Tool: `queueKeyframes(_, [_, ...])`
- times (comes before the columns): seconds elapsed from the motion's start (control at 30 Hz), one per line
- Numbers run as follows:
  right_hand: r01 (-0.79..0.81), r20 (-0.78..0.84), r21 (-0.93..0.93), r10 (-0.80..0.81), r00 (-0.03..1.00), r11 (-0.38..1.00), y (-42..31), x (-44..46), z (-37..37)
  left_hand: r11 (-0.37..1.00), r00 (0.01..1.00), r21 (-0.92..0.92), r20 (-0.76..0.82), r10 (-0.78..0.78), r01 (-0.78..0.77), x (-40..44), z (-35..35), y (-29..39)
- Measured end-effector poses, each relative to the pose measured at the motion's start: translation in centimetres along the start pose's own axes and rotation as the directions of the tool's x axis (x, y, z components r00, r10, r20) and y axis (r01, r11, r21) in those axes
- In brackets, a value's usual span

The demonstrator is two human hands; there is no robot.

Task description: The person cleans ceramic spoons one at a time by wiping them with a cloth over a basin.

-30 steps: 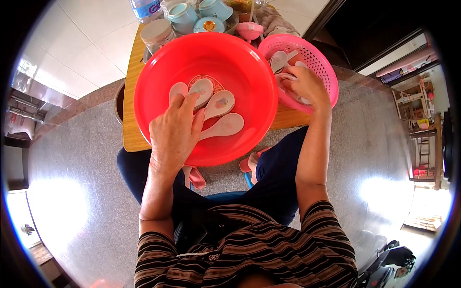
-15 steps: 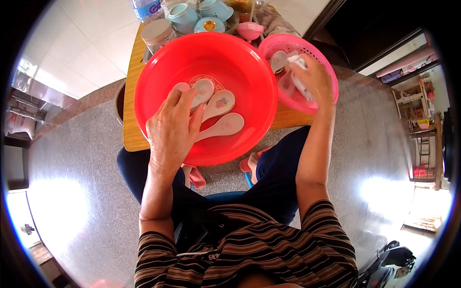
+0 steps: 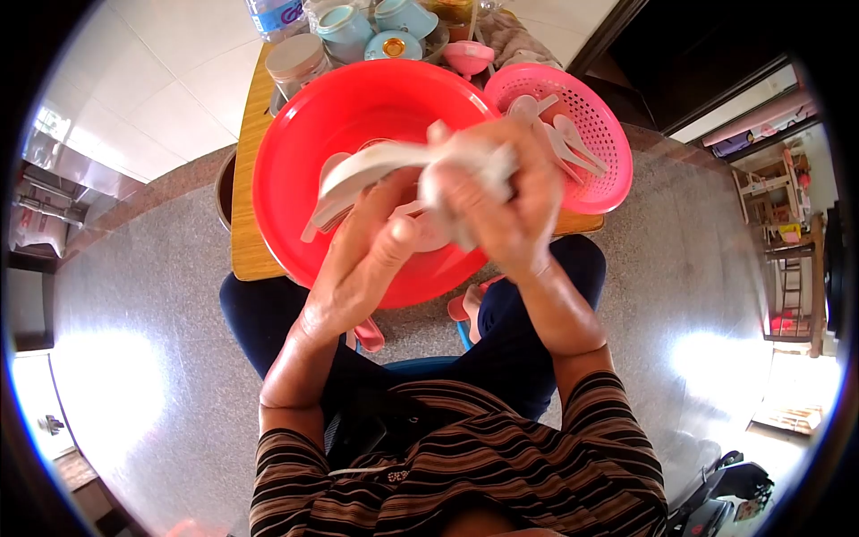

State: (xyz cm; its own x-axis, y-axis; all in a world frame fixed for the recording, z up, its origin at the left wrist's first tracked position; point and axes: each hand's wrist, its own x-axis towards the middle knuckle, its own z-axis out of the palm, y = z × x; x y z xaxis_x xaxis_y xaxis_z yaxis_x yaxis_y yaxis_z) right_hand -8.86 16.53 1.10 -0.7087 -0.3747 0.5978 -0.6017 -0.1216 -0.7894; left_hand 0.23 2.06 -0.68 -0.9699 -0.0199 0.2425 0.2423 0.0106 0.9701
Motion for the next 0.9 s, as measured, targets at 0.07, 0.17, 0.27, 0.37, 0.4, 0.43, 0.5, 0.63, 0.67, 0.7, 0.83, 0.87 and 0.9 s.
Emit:
queueKeyframes(0.07, [0.277, 0.122, -0.032, -0.271, 0.955, 0.96, 0.9, -0.4, 2.3, 0.987, 0.998, -0.155, -0.022, -0.052, 0.048, -0.2, 0.2, 0.4])
queueKeyframes(0.17, [0.364, 0.129, -0.12, -0.349, 0.928, 0.924, 1.6, -1.2, 3.8, 0.82, 0.992, -0.572, -0.088, -0.09, 0.024, 0.3, -0.1, -0.4])
queueKeyframes(0.27, [0.48, 0.167, -0.15, -0.456, 0.874, 0.865, 1.9, -0.9, 4.0, 0.758, 0.996, -0.652, -0.04, -0.079, 0.034, 0.4, -0.7, -0.2])
queueKeyframes(0.37, [0.302, 0.472, -0.124, -0.211, 0.856, 0.945, 0.7, -0.1, 1.8, 0.738, 0.984, -0.674, -0.117, -0.133, 0.019, 0.7, -1.2, -0.4])
queueKeyframes(0.4, [0.301, 0.469, -0.127, -0.21, 0.858, 0.945, 0.7, 0.3, 1.0, 0.741, 0.977, -0.671, -0.145, -0.157, 0.02, 0.7, -1.5, -0.6])
queueKeyframes(0.43, [0.277, 0.429, -0.07, -0.222, 0.876, 0.958, 0.5, 0.8, 0.2, 0.766, 0.957, -0.642, -0.208, -0.202, 0.023, 1.0, -1.7, -0.7])
queueKeyframes(0.5, [0.255, 0.387, -0.012, -0.231, 0.893, 0.967, -0.2, 1.2, -0.9, 0.845, 0.982, -0.523, -0.072, -0.175, 0.112, 0.7, -2.6, -0.4])
queueKeyframes(0.63, [0.316, 0.021, -0.063, -0.315, 0.949, 0.947, -1.4, 1.0, 0.1, 0.903, 0.931, -0.24, 0.176, -0.321, 0.357, -0.5, -0.5, 0.7])
queueKeyframes(0.67, [0.398, 0.137, -0.178, -0.378, 0.916, 0.9, -1.3, 1.0, 0.3, 0.896, 0.894, -0.175, 0.276, -0.352, 0.407, -0.8, -0.6, 0.4])
queueKeyframes(0.7, [0.495, 0.253, -0.272, -0.435, 0.864, 0.826, -1.2, 0.9, 0.6, 0.906, 0.873, -0.098, 0.325, -0.363, 0.413, -1.2, -0.9, 0.0])
queueKeyframes(0.83, [0.564, 0.315, -0.36, -0.472, 0.824, 0.744, 0.4, 1.0, 1.1, 0.933, 0.917, 0.082, 0.175, -0.36, 0.35, -1.0, -0.5, 0.5])
queueKeyframes(0.87, [0.435, 0.262, -0.274, -0.369, 0.892, 0.858, 0.7, 1.1, 0.9, 0.934, 0.916, 0.083, 0.179, -0.358, 0.349, -1.0, -0.5, 0.9])
queueKeyframes(0.9, [0.292, 0.223, -0.175, -0.251, 0.942, 0.94, 0.8, 1.1, 0.7, 0.895, 0.866, 0.106, 0.224, -0.447, 0.434, -1.0, -0.4, 1.3])
